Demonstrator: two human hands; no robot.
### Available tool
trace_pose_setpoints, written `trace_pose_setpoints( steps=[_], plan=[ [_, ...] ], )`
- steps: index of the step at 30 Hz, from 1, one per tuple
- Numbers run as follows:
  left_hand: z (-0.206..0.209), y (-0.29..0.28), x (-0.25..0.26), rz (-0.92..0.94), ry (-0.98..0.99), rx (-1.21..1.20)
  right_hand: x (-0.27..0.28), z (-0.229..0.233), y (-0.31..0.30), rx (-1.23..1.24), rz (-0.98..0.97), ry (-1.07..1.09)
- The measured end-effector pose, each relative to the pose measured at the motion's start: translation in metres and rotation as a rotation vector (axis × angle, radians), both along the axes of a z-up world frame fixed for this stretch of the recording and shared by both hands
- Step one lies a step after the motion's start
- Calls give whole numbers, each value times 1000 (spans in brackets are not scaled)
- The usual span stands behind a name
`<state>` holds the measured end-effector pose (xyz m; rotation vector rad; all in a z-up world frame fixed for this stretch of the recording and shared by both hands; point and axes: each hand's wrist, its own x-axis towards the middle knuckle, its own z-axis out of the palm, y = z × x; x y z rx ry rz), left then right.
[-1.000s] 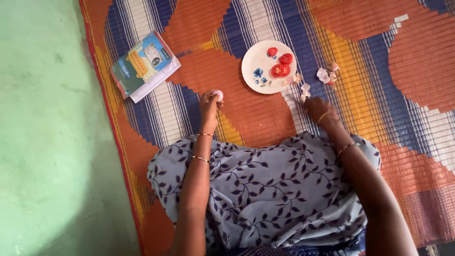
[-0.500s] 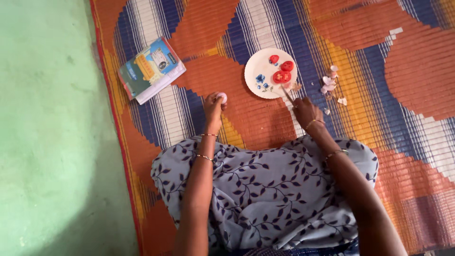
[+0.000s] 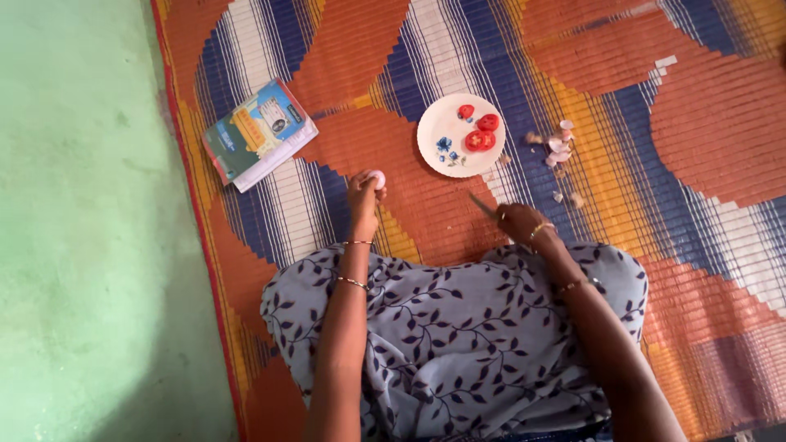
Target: The person sits on the floor and uses a knife to peel and slice a whole onion, placing the sliced pieces and peels onto a small white plate that already contains sliced tomatoes.
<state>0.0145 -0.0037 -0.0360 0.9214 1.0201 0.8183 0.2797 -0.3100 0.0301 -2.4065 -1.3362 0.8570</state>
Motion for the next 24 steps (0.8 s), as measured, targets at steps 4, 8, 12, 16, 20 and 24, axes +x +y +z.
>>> trace_pose_setpoints(
  steps=[4,8,12,16,20,24],
  plan=[
    [2,3,-5,-2,-46,5,45,2,5,-83,-226,-266],
    [13,-1,1,0,-3,13,75,-8,-19,35,-480,-373],
    [18,0,0,-45,-25,-117,96,-19,-38,121,-287,-361],
    [23,-3,-12,-90,-70,-168,132,3,-89,-68,-125,-281],
    [19,-2,-11,-121,-132,-118,140,6,-137,-498,257,-188],
    [14,-3,4,-142,-48,-77,133,8,-145,-544,153,-146]
  ],
)
